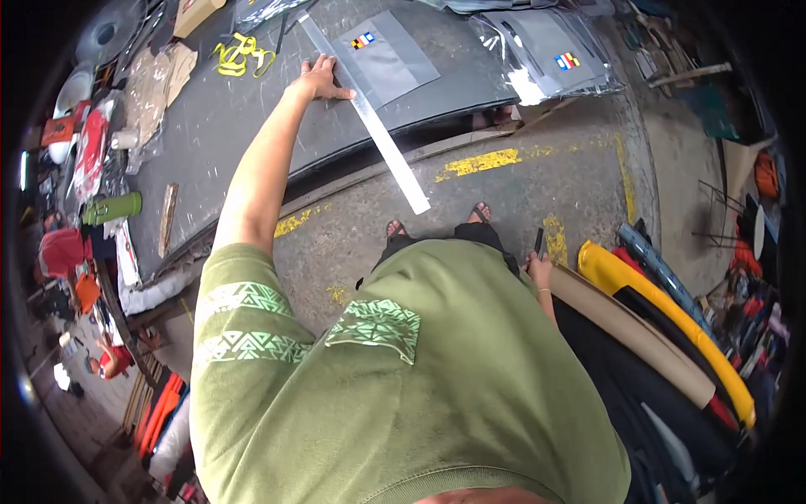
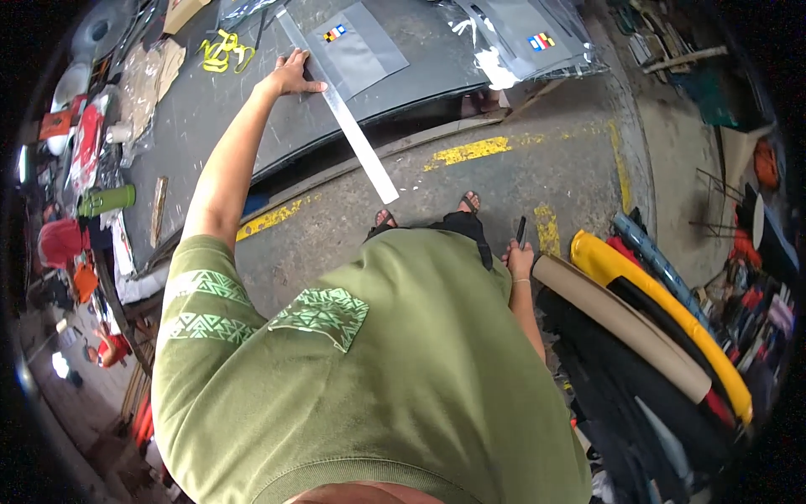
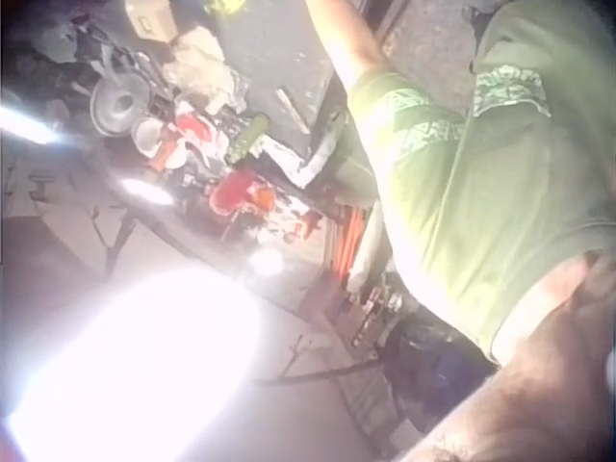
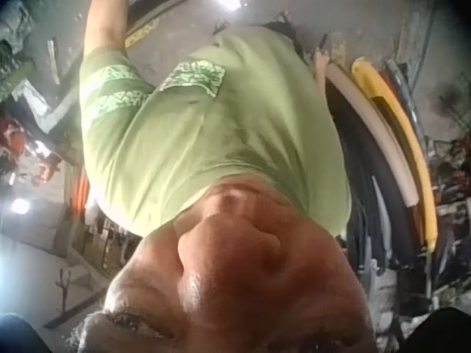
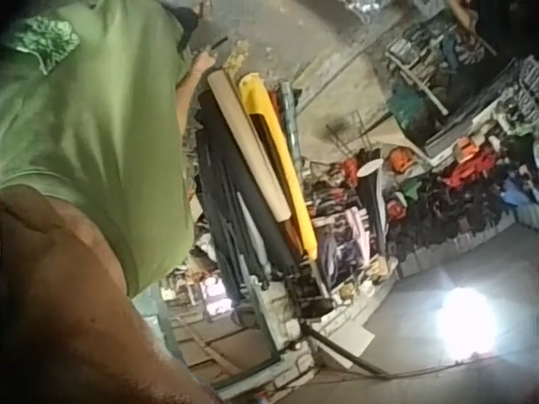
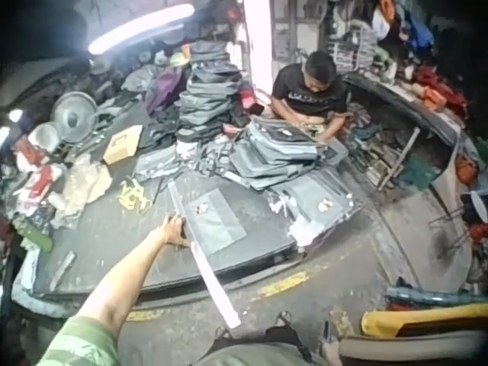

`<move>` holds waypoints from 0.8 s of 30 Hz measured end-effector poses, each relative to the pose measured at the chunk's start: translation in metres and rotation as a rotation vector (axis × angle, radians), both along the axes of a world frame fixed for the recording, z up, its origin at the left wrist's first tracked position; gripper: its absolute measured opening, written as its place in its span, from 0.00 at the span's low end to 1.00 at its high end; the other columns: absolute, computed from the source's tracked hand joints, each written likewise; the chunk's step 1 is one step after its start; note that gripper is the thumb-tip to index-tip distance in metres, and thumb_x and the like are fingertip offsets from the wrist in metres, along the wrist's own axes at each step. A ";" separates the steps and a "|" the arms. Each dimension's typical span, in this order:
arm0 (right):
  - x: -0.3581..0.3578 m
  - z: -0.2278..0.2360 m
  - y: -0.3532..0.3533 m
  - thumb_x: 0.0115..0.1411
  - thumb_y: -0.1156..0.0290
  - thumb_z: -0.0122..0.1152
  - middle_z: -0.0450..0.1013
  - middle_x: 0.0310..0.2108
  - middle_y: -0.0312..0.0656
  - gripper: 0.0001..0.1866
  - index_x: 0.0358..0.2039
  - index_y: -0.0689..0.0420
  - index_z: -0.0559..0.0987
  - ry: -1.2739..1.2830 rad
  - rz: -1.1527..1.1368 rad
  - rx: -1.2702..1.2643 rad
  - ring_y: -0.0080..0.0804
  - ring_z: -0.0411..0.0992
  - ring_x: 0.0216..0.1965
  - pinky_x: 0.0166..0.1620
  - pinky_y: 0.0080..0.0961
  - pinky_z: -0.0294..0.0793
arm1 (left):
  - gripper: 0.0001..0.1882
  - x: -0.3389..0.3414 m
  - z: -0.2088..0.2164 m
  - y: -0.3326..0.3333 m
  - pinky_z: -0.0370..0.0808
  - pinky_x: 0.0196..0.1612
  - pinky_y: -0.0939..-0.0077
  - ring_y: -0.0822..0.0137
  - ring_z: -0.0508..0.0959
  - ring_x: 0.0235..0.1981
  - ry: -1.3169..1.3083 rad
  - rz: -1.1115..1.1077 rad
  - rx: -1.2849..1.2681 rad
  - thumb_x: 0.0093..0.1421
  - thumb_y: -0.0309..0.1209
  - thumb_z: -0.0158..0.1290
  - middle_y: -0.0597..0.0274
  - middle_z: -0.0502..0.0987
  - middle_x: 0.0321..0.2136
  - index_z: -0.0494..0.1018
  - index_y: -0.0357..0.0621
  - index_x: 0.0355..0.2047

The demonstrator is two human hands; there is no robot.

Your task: Trimming plastic sheets using a utility knife and a metal ruler on a workbench.

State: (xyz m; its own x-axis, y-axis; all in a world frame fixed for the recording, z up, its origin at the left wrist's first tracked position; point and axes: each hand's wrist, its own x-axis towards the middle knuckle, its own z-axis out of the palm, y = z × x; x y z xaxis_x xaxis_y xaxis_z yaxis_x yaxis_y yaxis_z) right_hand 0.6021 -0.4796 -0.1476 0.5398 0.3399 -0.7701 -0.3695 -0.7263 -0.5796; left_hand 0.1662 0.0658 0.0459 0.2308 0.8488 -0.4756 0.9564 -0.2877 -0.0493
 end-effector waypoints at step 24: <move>0.197 -0.031 0.023 0.66 0.69 0.61 0.74 0.21 0.35 0.08 0.33 0.60 0.76 -0.107 0.395 0.007 0.25 0.70 0.20 0.24 0.27 0.68 | 0.69 0.038 0.007 -0.004 0.55 0.75 0.44 0.33 0.47 0.75 -0.129 0.099 -0.023 0.41 0.52 0.77 0.62 0.43 0.78 0.45 0.57 0.76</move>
